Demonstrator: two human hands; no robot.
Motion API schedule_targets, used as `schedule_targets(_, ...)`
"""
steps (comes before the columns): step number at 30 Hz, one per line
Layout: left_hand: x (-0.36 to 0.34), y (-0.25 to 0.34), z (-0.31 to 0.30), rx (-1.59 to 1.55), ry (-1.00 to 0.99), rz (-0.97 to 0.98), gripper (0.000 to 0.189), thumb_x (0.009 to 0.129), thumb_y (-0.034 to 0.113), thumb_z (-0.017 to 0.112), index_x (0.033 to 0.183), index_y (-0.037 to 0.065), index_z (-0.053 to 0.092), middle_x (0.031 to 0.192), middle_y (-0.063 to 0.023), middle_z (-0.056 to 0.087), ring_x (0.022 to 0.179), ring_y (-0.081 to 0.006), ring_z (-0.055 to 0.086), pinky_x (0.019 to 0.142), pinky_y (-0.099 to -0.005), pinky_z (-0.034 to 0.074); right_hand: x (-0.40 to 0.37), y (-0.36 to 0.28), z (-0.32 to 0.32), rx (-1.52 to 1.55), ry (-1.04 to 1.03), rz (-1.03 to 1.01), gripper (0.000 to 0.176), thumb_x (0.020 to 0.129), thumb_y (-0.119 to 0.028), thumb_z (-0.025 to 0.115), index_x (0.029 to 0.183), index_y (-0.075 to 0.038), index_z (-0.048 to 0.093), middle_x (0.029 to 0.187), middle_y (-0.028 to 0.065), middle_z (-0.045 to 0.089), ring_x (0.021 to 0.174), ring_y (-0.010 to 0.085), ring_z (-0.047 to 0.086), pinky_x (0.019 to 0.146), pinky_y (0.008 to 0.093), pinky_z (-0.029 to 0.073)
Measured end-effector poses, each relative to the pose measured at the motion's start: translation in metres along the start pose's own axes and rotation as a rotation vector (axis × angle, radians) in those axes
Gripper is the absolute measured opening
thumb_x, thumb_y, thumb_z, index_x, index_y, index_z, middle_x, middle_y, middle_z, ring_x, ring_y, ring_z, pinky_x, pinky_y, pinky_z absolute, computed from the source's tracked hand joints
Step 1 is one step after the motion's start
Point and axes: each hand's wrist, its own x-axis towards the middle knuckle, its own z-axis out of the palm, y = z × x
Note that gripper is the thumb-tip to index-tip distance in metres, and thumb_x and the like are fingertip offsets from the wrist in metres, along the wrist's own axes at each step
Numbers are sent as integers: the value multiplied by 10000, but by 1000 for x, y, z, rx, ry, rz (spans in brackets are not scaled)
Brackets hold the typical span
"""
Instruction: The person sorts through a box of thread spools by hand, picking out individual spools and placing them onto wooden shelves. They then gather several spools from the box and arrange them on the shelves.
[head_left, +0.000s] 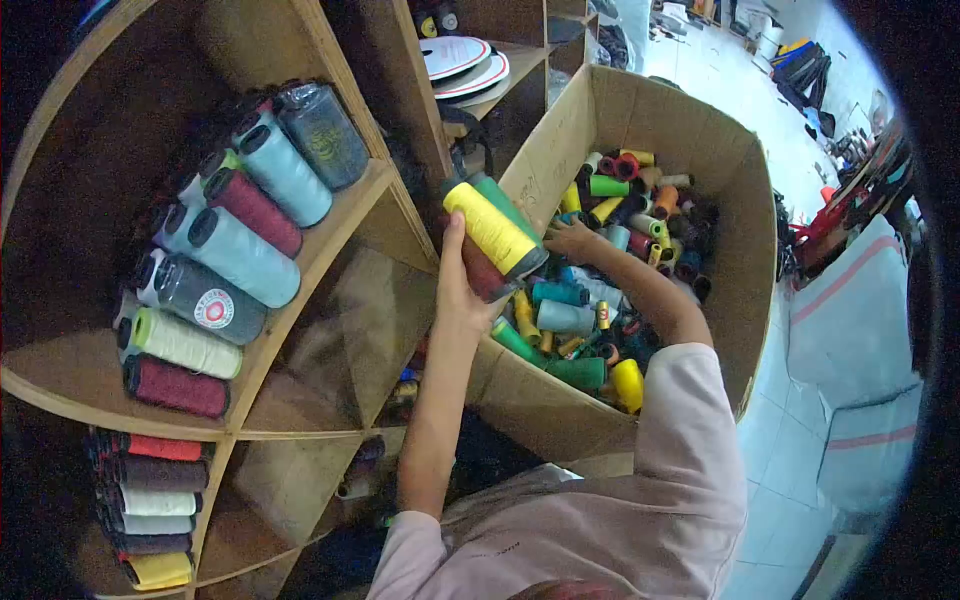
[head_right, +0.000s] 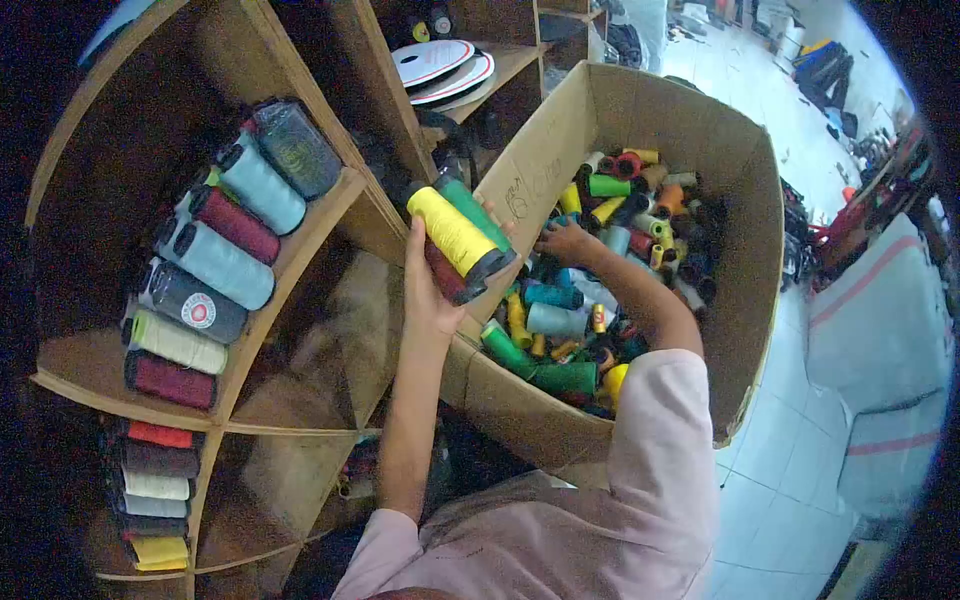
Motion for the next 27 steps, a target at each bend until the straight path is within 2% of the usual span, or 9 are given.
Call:
schedule_targets(1, -2, 1, 1, 0, -6, 6, 755, 945, 604, 491, 1440, 47, 371, 1373, -189, 520, 1254, -471, 507, 981, -655, 454, -9, 0, -22, -8, 4, 0, 519, 748, -301, 746, 1227, -183, 585, 1286, 116, 559, 1256, 302, 506, 908, 553, 465)
schedule_targets(3, -6, 4, 3, -41, -65, -25, 784, 938, 622, 482, 1456, 48, 353, 1423, -182, 476, 1274, -472, 488, 989, -675, 438, -23, -3, -70, 256, -214, 35, 537, 761, -411, 711, 1212, -143, 595, 1014, 150, 675, 1007, 341, 653, 802, 510, 520)
schedule_targets(4, -5, 5, 3, -114, -91, -58, 801, 925, 646, 479, 1475, 82, 338, 1465, -175, 435, 1308, -490, 443, 1007, -707, 399, -30, 5, -69, 279, -124, 17, 622, 774, -532, 655, 1216, -100, 579, 777, 178, 674, 769, 399, 675, 704, 508, 535)
schedule_targets(12, -7, 10, 7, -273, -63, -19, 695, 921, 628, 509, 1447, 188, 394, 1452, -129, 469, 1319, -435, 450, 1029, -711, 367, -87, 8, -231, 466, -8, 310, 648, 845, -580, 550, 1108, 12, 557, 834, 281, 663, 804, 436, 661, 722, 526, 519)
schedule_targets(15, -8, 11, 6, -226, -64, 11, 684, 925, 611, 511, 1440, 176, 397, 1456, -128, 466, 1324, -415, 452, 1043, -708, 356, -98, -13, -258, 584, 246, 398, 553, 917, -494, 557, 1157, 5, 554, 799, 207, 650, 735, 345, 664, 681, 462, 515)
schedule_targets(17, -10, 11, 8, -251, -93, -11, 683, 926, 599, 510, 1439, 164, 395, 1453, -141, 464, 1314, -404, 464, 1047, -711, 352, -93, -34, -268, 1025, 455, 422, 563, 949, -510, 532, 1070, 40, 547, 776, 211, 640, 726, 295, 661, 688, 420, 516)
schedule_targets(20, -12, 12, 12, -819, -391, -207, 685, 921, 601, 513, 1426, 151, 412, 1433, -156, 478, 1302, -389, 479, 1036, -714, 362, -81, -73, -285, 1286, 497, 509, 541, 964, -494, 545, 1059, 38, 551, 788, 172, 634, 734, 241, 639, 682, 379, 507)
schedule_targets(22, -21, 12, 30, -72, 7, 15, 689, 916, 603, 515, 1425, 151, 412, 1428, -163, 476, 1301, -383, 482, 1036, -708, 369, -76, -80, -283, 1183, 598, 481, 508, 966, -460, 556, 1067, 38, 558, 844, 225, 650, 765, 256, 671, 701, 382, 519)
schedule_targets(27, -30, -1, 15, -252, -19, -83, 657, 928, 591, 504, 1421, 166, 417, 1416, -153, 492, 1279, -380, 502, 1029, -664, 404, -89, -89, -293, 1219, 603, 476, 502, 959, -457, 550, 1115, 19, 568, 789, 235, 670, 740, 336, 699, 682, 437, 527)
